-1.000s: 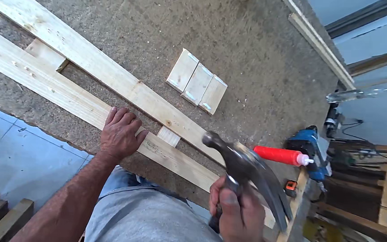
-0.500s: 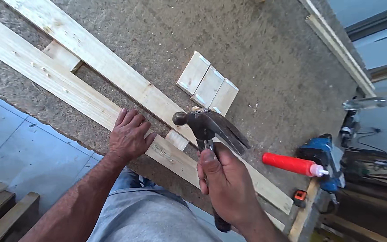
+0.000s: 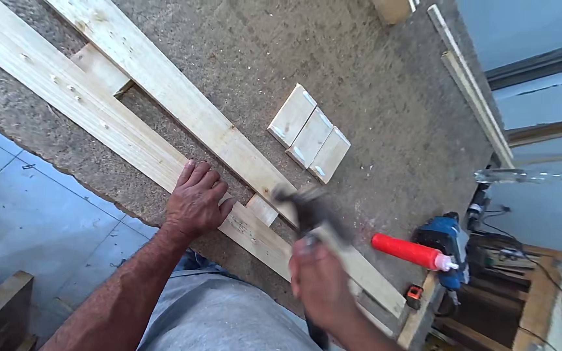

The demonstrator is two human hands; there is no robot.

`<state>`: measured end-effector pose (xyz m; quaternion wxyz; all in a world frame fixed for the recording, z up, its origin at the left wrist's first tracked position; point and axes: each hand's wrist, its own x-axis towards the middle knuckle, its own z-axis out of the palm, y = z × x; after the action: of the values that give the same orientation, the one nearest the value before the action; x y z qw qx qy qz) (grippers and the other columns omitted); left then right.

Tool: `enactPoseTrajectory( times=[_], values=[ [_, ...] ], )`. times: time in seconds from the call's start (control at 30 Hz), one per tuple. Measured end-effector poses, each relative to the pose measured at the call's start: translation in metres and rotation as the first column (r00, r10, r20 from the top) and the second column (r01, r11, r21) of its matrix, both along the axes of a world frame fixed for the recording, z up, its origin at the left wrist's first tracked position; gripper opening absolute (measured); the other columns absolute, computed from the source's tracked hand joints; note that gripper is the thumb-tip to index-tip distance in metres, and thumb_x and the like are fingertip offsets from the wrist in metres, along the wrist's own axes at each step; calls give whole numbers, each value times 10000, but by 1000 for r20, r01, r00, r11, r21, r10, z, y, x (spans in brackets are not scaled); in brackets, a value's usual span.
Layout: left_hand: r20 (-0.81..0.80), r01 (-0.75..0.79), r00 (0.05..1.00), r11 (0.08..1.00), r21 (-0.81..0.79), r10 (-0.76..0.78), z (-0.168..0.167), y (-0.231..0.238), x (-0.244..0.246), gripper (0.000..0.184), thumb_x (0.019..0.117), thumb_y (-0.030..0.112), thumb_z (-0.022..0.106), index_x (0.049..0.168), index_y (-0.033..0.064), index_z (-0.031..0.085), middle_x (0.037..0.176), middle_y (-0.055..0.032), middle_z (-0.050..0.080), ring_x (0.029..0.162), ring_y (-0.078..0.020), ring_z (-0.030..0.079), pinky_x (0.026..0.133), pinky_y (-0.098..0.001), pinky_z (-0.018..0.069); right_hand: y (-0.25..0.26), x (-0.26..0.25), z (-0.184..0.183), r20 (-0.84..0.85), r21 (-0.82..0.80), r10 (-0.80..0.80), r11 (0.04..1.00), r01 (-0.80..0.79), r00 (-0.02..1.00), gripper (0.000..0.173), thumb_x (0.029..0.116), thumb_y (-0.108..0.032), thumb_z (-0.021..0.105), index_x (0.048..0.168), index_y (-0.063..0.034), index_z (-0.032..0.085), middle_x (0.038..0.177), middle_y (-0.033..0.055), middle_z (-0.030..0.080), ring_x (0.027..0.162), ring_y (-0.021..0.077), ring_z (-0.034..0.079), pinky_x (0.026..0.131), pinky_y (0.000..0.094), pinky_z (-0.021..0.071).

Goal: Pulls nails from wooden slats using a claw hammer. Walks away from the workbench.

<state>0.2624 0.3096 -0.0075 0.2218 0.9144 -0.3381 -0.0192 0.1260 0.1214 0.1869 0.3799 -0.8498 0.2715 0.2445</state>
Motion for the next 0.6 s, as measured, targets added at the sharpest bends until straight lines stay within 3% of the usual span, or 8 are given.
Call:
enactPoseTrajectory(
  times=[0.03,0.1,0.17,0.23,0.33,0.4,0.5,0.6],
  values=[
    [-1,3,1000,1000,1,-3,0,0,0,509,988,599,445,1064,202,755,1231,-35,700,1382,-288,515,1250,-559,244,-3,-10,-8,-322,15,87,996,-87,943,607,1070,-575,311,1069,-49,612,743,79,606,638,238,641,619,459,570],
    [2,7,1000,1000,7,-7,0,-1,1,510,987,597,441,1052,202,755,1228,-36,700,1383,-290,515,1250,-558,247,-9,-16,-9,-606,75,108,994,-79,788,597,1052,-608,350,1050,-74,615,757,95,620,654,253,640,627,474,545],
    [9,-14,1000,1000,3,14,-1,0,-1,499,981,605,454,1025,207,752,1207,-26,707,1372,-277,527,1249,-553,254,-11,3,15,-492,78,75,996,-42,867,572,1040,-618,366,1050,-101,613,702,53,604,549,212,618,515,425,554],
    [29,-19,999,1000,-22,19,-3,-1,-1,494,979,607,467,1014,204,751,1190,-25,711,1363,-271,534,1249,-559,251,-7,27,38,-72,54,-50,997,53,996,542,1047,-592,398,993,-111,641,649,3,582,487,148,577,446,349,532],
    [26,-15,1000,1000,-21,15,-1,-2,-1,497,980,606,464,1020,204,753,1191,-25,710,1364,-270,533,1246,-559,255,0,21,26,454,132,-165,984,117,876,569,1047,-641,361,977,-129,598,613,-17,566,453,135,571,394,340,541],
    [12,-9,1000,1000,-11,10,1,-1,0,493,983,598,465,1030,203,757,1203,-27,707,1369,-277,527,1246,-558,255,-6,-28,-19,383,84,-54,996,23,922,621,1046,-649,343,982,-88,603,627,-11,561,497,119,576,446,332,528],
    [18,-5,1000,1000,-11,5,1,0,-3,488,985,594,465,1026,205,757,1201,-33,709,1371,-287,528,1244,-563,257,-13,-67,-49,-238,-148,275,937,-315,931,725,1006,-682,326,1064,-54,684,759,129,679,715,297,708,623,523,568],
    [38,-13,999,1000,3,13,0,-1,-2,475,976,601,471,1014,220,753,1187,-16,711,1362,-269,538,1245,-555,262,-4,-39,-19,105,-334,335,899,-284,936,698,1032,-666,347,991,-62,696,698,61,664,614,192,685,513,425,563]
  ],
)
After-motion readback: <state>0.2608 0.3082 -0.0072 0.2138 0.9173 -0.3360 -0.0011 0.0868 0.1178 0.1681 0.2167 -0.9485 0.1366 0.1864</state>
